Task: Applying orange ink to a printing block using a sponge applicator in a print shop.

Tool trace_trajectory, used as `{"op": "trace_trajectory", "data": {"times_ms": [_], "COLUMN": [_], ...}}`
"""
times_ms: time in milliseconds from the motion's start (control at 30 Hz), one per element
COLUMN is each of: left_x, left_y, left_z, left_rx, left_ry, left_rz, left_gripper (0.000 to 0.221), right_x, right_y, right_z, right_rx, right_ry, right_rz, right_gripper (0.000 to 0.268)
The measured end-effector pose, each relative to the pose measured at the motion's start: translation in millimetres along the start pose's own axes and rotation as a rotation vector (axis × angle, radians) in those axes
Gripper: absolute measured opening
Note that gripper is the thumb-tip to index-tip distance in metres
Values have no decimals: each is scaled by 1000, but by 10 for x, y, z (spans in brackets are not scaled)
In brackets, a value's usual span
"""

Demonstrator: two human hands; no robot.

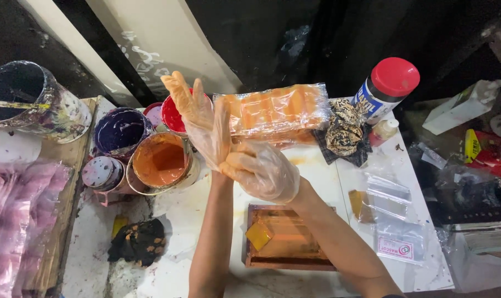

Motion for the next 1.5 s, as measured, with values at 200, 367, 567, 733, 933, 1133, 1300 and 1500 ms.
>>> {"op": "trace_trajectory", "data": {"times_ms": [200, 367, 567, 733, 933, 1133, 1300, 1500], "left_x": [378, 107, 70, -117, 253, 399, 651, 799], "left_y": [195, 130, 167, 56, 177, 293, 406, 570], "left_z": [-10, 21, -122, -153, -199, -222, -277, -260], "left_rx": [41, 107, 152, 144, -248, -492, -860, -1038], "left_ry": [-50, -85, -349, -531, -462, -290, -102, -478], "left_rz": [458, 117, 323, 549, 314, 203, 577, 832], "left_gripper": [72, 23, 50, 56, 17, 10, 15, 40], "right_x": [5, 469, 582, 254, 438, 297, 339, 356], "right_y": [-48, -184, -130, -356, -418, -440, -594, -654], "right_z": [38, -457, -563, 40, -174, -25, -145, -189], "right_rx": [18, 96, 793, 627, 685, 725, 610, 479], "right_ry": [-75, -96, 676, 762, 648, 693, 736, 397], "right_rz": [127, -19, 729, 605, 665, 786, 1017, 1281], "right_gripper": [16, 38, 63, 33, 46, 18, 70, 61]}}
Point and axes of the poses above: each hand's wrist, its own z-axis towards the middle knuckle, its own y-axis out of the palm, x = y × z, the point moved 2 cm from there along z, towards the middle knuckle, and after that the axes turned 3 degrees about -y, right-handed, at the moved point
